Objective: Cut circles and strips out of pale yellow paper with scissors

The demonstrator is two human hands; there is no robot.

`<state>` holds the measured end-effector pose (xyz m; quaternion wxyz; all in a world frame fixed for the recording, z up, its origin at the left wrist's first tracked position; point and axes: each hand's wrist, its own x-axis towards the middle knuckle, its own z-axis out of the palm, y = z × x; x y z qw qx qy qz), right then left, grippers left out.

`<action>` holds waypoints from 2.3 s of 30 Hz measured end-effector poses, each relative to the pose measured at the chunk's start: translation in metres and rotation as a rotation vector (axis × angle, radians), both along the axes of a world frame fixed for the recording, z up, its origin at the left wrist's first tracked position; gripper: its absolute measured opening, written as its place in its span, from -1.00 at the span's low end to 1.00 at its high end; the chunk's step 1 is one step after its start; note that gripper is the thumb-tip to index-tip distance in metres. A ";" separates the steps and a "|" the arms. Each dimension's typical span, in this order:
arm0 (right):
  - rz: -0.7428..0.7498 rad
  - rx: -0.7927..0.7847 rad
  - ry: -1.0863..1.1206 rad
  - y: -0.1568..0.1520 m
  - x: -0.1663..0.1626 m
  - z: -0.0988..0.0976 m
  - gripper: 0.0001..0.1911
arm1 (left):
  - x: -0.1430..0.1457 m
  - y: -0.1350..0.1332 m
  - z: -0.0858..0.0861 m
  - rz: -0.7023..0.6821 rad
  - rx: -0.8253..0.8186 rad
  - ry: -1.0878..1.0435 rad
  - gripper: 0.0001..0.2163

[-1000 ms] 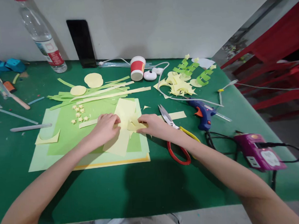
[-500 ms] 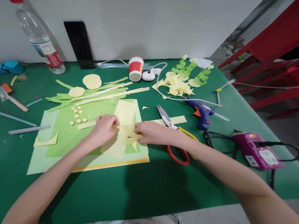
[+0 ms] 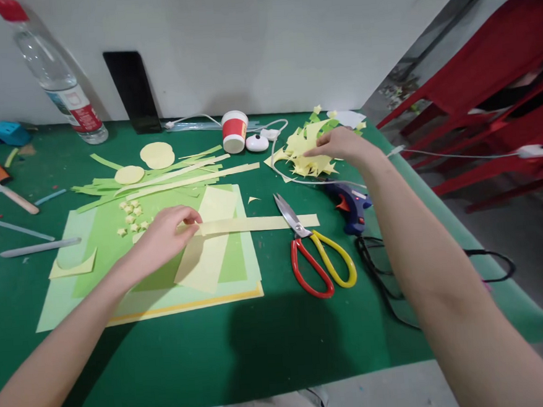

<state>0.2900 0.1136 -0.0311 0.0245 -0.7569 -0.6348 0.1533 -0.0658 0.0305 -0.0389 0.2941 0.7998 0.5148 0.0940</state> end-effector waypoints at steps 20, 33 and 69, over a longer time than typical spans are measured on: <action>0.536 -0.078 0.713 -0.068 -0.096 -0.011 -0.76 | -0.029 -0.011 0.061 0.370 0.275 -0.306 -0.94; 0.503 -0.101 0.820 -0.108 -0.148 -0.018 -0.75 | 0.016 -0.007 -0.007 0.223 -0.517 -1.132 -0.72; 0.318 -0.221 0.996 -0.068 -0.117 -0.012 -0.56 | 0.020 -0.026 -0.006 -0.061 -0.866 -0.623 -0.67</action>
